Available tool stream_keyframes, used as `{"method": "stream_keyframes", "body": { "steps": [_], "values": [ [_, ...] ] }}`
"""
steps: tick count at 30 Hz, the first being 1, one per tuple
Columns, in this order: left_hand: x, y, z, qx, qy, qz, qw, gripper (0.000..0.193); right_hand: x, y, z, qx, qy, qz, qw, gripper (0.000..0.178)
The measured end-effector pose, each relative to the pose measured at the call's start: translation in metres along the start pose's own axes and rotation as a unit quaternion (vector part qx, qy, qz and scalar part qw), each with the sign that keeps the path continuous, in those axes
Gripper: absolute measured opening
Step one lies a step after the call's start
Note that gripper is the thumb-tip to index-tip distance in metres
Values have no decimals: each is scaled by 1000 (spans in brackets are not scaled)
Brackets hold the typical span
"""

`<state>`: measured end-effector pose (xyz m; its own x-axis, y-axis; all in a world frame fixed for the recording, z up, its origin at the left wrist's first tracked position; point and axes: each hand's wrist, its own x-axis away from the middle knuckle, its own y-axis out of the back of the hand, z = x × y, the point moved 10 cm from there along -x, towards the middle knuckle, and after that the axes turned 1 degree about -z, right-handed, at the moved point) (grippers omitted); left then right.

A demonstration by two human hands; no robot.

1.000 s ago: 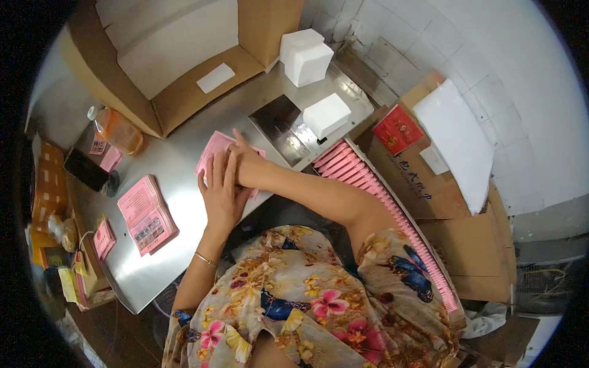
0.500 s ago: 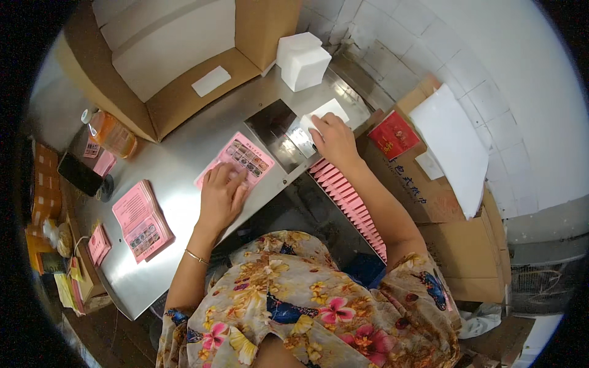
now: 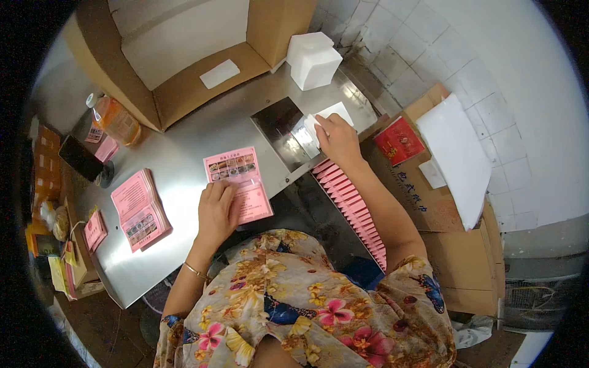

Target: Wrapping stacks of pink paper in white protective sheets and organizing them into a cardboard box.

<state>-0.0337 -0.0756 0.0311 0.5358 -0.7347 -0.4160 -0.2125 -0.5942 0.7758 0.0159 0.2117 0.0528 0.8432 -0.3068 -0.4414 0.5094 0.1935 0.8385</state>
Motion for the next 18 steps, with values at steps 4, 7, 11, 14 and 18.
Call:
{"method": "stream_keyframes", "body": {
  "steps": [4, 7, 11, 14, 18],
  "values": [
    [-13, -5, 6, -11, 15, -21, 1000, 25, -5, 2, -11, -49, -20, -6, 999, 25],
    [-16, -4, 8, -6, 30, -36, 999, 24, -4, 1, -11, -51, -9, -11, 999, 25],
    [-12, -1, 18, 47, 43, -53, 997, 23, -5, -1, -13, -57, -22, 4, 998, 26],
    [-12, -1, 17, 56, 44, -58, 996, 22, -5, -4, -14, -57, -22, 25, 998, 27],
    [-9, -2, 19, 42, 50, -49, 997, 19, -3, 3, 9, 82, 37, -18, 996, 40]
  ]
}}
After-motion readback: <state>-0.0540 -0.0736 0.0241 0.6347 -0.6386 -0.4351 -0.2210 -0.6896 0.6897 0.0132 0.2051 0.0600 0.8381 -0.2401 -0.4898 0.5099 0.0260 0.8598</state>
